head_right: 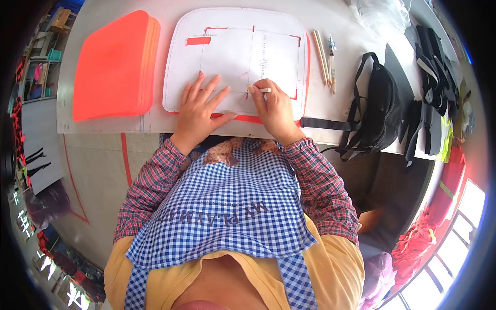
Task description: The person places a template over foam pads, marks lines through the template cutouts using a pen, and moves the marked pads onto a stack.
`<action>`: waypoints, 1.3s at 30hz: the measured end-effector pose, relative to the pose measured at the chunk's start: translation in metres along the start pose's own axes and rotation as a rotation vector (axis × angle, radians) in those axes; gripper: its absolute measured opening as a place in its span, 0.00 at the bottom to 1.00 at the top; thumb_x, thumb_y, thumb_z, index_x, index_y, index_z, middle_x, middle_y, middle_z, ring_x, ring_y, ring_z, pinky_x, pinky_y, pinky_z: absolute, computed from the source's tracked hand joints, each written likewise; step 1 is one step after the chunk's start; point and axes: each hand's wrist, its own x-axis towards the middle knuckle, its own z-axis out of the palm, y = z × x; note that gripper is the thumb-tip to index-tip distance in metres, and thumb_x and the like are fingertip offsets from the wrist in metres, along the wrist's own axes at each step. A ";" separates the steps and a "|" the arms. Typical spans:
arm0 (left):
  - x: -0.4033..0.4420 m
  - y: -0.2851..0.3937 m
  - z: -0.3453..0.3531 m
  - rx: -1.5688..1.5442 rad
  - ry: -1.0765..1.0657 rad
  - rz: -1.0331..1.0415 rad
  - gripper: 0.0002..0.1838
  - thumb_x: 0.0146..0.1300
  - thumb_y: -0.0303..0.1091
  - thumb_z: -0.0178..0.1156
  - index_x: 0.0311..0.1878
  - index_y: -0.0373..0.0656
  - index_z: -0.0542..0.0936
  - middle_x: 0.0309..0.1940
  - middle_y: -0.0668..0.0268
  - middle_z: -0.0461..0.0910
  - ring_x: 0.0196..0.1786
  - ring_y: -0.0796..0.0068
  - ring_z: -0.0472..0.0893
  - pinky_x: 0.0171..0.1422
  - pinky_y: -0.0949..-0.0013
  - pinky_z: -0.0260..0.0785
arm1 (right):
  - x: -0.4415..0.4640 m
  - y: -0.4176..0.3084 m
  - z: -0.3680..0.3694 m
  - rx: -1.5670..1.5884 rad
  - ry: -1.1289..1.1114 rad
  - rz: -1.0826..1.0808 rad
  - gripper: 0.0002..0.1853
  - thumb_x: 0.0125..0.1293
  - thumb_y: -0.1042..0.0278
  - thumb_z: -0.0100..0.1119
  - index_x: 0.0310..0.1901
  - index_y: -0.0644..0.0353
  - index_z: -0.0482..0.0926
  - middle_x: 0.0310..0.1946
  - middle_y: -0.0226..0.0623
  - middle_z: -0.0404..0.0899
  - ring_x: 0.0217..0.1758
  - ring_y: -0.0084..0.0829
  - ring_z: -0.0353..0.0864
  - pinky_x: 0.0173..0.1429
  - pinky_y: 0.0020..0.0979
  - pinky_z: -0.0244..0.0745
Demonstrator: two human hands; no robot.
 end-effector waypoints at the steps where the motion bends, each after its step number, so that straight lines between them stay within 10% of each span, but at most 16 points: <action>1: 0.000 0.000 0.000 0.000 0.000 0.001 0.31 0.58 0.61 0.66 0.60 0.54 0.82 0.69 0.62 0.71 0.74 0.50 0.62 0.74 0.42 0.53 | -0.001 -0.001 -0.001 -0.003 -0.030 0.004 0.07 0.71 0.67 0.59 0.39 0.62 0.77 0.26 0.42 0.79 0.26 0.38 0.79 0.32 0.34 0.73; 6: 0.002 0.000 -0.002 -0.015 -0.003 -0.001 0.31 0.58 0.61 0.65 0.60 0.53 0.81 0.69 0.62 0.71 0.74 0.49 0.62 0.74 0.42 0.53 | 0.005 0.005 -0.006 0.125 -0.130 0.197 0.11 0.74 0.61 0.56 0.39 0.62 0.76 0.23 0.34 0.76 0.23 0.25 0.76 0.29 0.28 0.71; 11: 0.001 -0.001 0.000 -0.028 -0.001 0.003 0.31 0.58 0.61 0.65 0.60 0.53 0.81 0.69 0.62 0.70 0.74 0.49 0.62 0.75 0.42 0.52 | 0.053 0.033 -0.019 0.542 0.244 0.307 0.17 0.76 0.55 0.53 0.40 0.63 0.76 0.23 0.29 0.75 0.24 0.19 0.75 0.30 0.23 0.74; 19: 0.001 0.000 -0.003 -0.027 -0.026 -0.009 0.32 0.59 0.62 0.63 0.60 0.52 0.81 0.69 0.61 0.70 0.75 0.50 0.60 0.76 0.42 0.50 | 0.113 0.070 -0.049 0.214 0.499 0.358 0.19 0.74 0.54 0.55 0.38 0.65 0.78 0.21 0.30 0.76 0.23 0.19 0.77 0.25 0.24 0.73; 39: -0.001 0.002 -0.003 -0.010 -0.028 -0.016 0.32 0.58 0.62 0.64 0.60 0.53 0.81 0.70 0.63 0.69 0.75 0.52 0.60 0.76 0.44 0.50 | 0.118 0.084 -0.045 -0.146 0.486 0.198 0.16 0.75 0.59 0.51 0.34 0.65 0.73 0.25 0.49 0.78 0.31 0.49 0.79 0.39 0.43 0.73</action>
